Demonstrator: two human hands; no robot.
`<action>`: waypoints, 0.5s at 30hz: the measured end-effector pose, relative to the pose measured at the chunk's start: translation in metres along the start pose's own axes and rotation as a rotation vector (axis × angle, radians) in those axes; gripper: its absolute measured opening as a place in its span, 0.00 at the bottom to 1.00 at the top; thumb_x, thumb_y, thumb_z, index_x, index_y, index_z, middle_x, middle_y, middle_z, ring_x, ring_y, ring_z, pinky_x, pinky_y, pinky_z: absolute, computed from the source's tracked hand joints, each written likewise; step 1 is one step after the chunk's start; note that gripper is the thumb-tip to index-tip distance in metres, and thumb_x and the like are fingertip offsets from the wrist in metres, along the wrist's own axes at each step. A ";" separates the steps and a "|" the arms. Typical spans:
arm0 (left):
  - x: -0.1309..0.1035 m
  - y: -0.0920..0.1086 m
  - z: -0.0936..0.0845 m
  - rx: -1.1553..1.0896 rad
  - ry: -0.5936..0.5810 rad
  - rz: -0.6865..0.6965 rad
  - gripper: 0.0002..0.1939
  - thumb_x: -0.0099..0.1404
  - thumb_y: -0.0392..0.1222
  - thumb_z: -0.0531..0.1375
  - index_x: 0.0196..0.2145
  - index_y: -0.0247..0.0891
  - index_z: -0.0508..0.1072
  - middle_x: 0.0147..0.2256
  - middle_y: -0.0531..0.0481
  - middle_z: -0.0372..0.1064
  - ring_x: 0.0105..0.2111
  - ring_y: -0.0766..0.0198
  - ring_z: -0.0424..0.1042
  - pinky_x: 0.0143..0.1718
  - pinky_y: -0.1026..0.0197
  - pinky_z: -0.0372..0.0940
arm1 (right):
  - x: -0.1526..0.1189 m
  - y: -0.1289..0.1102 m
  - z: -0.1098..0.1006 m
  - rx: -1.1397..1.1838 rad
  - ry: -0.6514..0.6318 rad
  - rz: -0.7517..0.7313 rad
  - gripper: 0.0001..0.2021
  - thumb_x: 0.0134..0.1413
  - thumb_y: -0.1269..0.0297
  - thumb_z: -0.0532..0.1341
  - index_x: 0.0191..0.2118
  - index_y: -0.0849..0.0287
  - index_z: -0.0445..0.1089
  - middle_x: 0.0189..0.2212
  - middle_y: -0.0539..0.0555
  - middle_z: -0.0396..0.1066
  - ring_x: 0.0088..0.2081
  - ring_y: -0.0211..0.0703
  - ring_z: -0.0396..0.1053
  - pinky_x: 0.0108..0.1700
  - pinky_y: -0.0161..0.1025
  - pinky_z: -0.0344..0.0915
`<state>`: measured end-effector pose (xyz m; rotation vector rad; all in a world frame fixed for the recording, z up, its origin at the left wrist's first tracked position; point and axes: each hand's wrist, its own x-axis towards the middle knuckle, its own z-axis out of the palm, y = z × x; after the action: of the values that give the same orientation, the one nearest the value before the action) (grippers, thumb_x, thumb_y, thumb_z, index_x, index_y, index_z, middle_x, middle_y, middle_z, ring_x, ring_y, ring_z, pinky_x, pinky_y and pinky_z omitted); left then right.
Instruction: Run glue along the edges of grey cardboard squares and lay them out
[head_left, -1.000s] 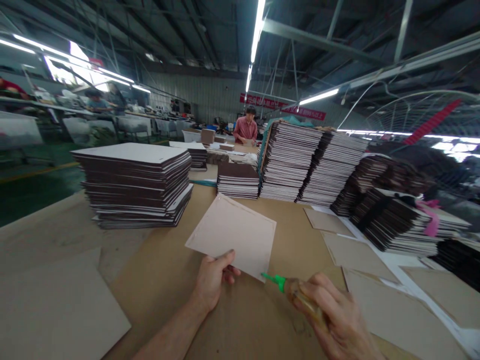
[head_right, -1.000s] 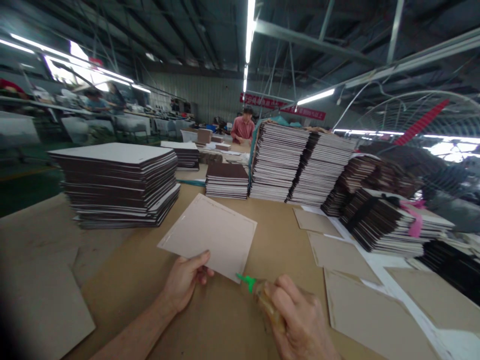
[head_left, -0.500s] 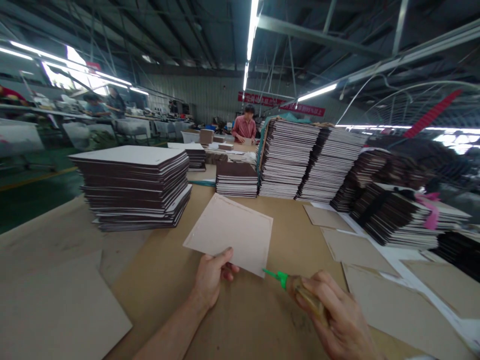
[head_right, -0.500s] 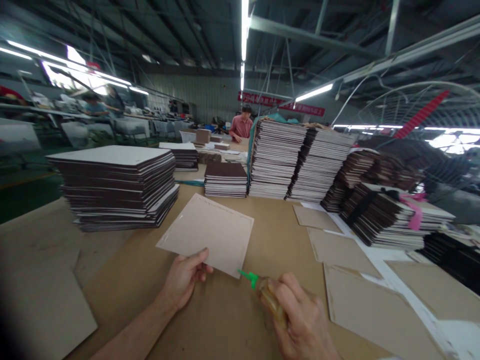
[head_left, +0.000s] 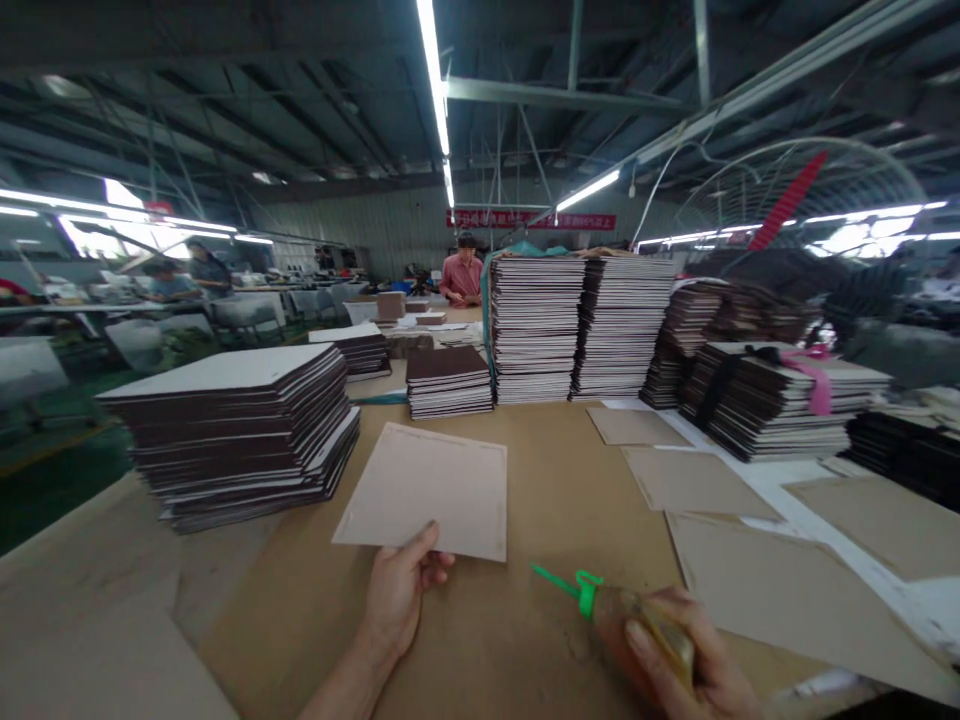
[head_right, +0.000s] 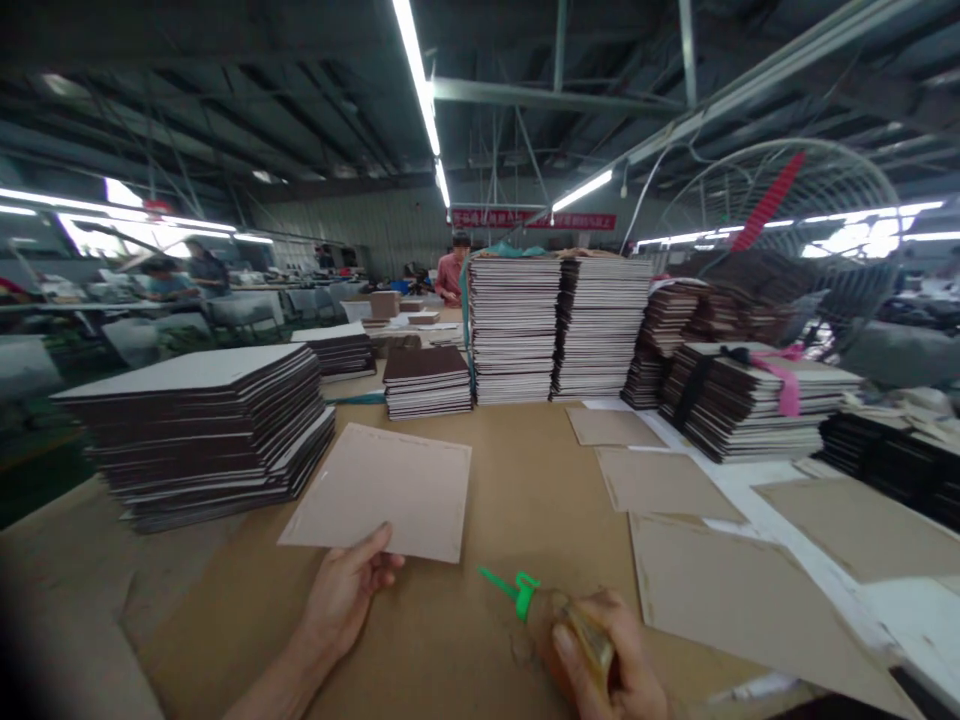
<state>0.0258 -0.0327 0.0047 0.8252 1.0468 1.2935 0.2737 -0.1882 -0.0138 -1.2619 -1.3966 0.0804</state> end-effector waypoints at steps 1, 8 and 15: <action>-0.001 0.000 0.001 0.007 -0.006 0.002 0.18 0.44 0.47 0.72 0.27 0.31 0.74 0.23 0.53 0.72 0.19 0.68 0.70 0.15 0.69 0.62 | 0.003 0.000 0.002 0.003 -0.028 -0.016 0.05 0.60 0.62 0.58 0.39 0.55 0.69 0.31 0.52 0.68 0.30 0.41 0.69 0.30 0.32 0.66; -0.011 -0.002 0.003 0.043 -0.054 0.000 0.18 0.43 0.47 0.73 0.26 0.30 0.75 0.22 0.52 0.72 0.19 0.67 0.70 0.14 0.69 0.61 | 0.013 -0.002 0.024 -0.084 -0.225 -0.129 0.05 0.63 0.66 0.55 0.42 0.55 0.66 0.33 0.52 0.66 0.32 0.40 0.68 0.32 0.34 0.65; -0.011 -0.001 0.003 -0.008 -0.039 0.001 0.17 0.43 0.45 0.73 0.26 0.30 0.75 0.22 0.52 0.72 0.18 0.66 0.71 0.13 0.69 0.60 | 0.010 -0.012 0.016 -0.066 -0.223 -0.179 0.05 0.62 0.68 0.56 0.43 0.56 0.65 0.32 0.52 0.66 0.32 0.39 0.69 0.32 0.33 0.65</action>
<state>0.0290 -0.0436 0.0062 0.8420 1.0101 1.2765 0.2570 -0.1764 -0.0034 -1.2045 -1.7117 0.0537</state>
